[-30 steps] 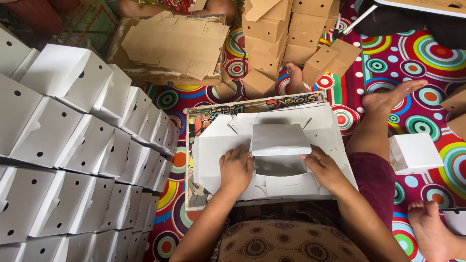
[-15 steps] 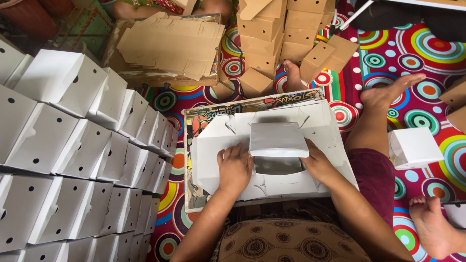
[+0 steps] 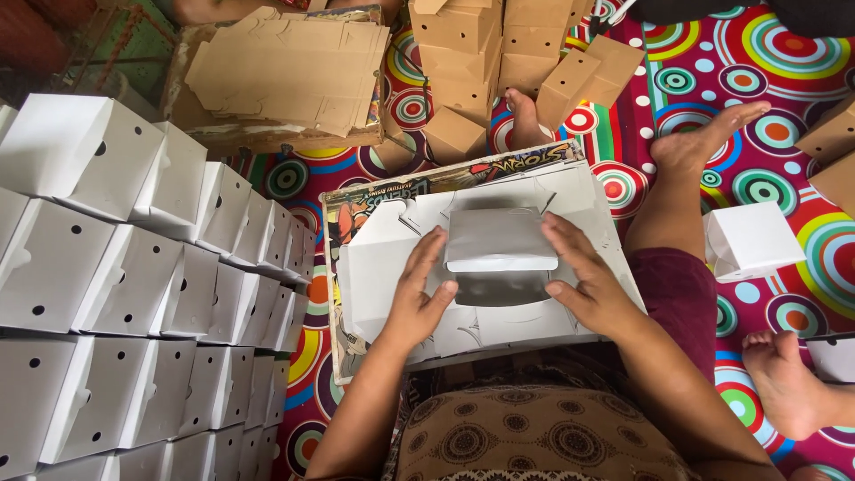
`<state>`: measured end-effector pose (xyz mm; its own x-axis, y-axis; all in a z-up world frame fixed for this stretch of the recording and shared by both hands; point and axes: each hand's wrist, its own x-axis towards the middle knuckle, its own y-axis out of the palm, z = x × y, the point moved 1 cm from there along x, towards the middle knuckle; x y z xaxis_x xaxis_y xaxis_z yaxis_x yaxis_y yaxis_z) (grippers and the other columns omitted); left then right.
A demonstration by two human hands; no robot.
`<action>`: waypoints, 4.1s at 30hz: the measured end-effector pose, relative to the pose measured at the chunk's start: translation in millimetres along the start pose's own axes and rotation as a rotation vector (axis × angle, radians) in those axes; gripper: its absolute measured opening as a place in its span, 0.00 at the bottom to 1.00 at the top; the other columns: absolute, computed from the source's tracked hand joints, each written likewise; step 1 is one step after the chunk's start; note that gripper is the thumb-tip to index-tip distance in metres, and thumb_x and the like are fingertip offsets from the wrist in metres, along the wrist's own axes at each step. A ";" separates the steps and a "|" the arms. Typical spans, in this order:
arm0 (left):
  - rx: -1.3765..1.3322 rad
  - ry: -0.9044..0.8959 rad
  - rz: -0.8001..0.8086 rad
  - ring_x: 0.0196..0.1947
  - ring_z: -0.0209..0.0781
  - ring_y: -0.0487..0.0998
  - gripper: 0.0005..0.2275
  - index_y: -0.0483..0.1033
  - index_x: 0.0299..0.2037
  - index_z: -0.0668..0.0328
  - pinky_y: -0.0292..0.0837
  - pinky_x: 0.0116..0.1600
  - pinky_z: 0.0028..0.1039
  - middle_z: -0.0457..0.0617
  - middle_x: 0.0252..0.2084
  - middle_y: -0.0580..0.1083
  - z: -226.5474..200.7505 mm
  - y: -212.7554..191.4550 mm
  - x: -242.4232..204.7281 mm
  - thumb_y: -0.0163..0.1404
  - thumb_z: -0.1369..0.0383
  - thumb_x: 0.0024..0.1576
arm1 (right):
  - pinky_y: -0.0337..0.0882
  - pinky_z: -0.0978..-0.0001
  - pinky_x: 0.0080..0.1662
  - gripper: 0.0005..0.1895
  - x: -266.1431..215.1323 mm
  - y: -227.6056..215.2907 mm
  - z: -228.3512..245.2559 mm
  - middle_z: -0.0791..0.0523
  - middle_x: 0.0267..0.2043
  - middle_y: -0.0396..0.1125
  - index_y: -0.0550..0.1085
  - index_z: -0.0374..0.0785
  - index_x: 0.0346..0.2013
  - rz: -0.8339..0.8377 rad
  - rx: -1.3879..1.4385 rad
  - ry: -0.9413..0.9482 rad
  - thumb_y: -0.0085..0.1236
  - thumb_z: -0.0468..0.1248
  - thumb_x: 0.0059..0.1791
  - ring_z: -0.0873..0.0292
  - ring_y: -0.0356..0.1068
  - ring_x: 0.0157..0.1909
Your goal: Assembling small white cardboard boxes by folding and tucking flat cardboard sheets.
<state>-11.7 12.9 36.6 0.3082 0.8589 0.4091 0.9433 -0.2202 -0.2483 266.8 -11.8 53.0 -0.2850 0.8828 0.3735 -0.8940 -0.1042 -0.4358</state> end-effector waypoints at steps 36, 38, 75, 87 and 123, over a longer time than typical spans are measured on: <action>0.136 -0.114 0.162 0.69 0.55 0.66 0.23 0.71 0.58 0.61 0.63 0.69 0.41 0.58 0.67 0.67 -4.9 36.9 -28.4 0.57 0.74 0.51 | 0.78 0.48 0.51 0.38 -61.7 -87.3 -33.0 0.42 0.64 0.65 0.59 0.33 0.71 -1.150 1.425 0.110 0.52 0.40 0.46 0.40 0.70 0.60; 0.293 -0.107 0.249 0.68 0.56 0.66 0.22 0.73 0.58 0.61 0.63 0.68 0.43 0.57 0.66 0.68 1.0 40.1 -26.1 0.58 0.67 0.52 | 0.76 0.44 0.54 0.42 -72.2 -101.1 -22.2 0.39 0.63 0.63 0.62 0.36 0.62 -1.221 1.386 0.096 0.61 0.49 0.37 0.38 0.70 0.59; 0.133 -0.456 0.080 0.29 0.31 0.79 0.09 0.86 0.34 0.48 0.76 0.42 0.30 0.47 0.26 0.81 49.7 39.8 -36.1 0.56 0.59 0.62 | 0.59 0.40 0.66 0.28 -80.8 -67.0 -34.3 0.48 0.65 0.67 0.81 0.44 0.52 0.209 -0.189 0.380 0.76 0.42 0.37 0.37 0.58 0.71; 0.011 -0.601 -0.157 0.22 0.30 0.63 0.13 0.83 0.29 0.57 0.65 0.29 0.21 0.47 0.14 0.71 40.5 36.4 -25.2 0.52 0.63 0.65 | 0.63 0.53 0.66 0.14 -75.9 -49.1 -45.7 0.53 0.59 0.70 0.84 0.46 0.42 -0.156 -0.178 0.023 0.68 0.32 0.42 0.48 0.66 0.66; -0.481 -0.488 -0.616 0.32 0.31 0.74 0.03 0.76 0.41 0.63 0.83 0.31 0.21 0.41 0.30 0.70 -2.4 46.2 41.5 0.52 0.72 0.63 | 0.70 0.53 0.53 0.27 -16.1 48.7 13.2 0.52 0.50 0.70 0.74 0.38 0.52 -0.318 -0.324 -0.334 0.71 0.46 0.43 0.49 0.70 0.51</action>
<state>44.9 37.2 44.2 -0.2486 0.9639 -0.0947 0.9066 0.2661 0.3274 223.3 -37.1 36.6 -0.1600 0.6490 0.7437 -0.8167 0.3362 -0.4690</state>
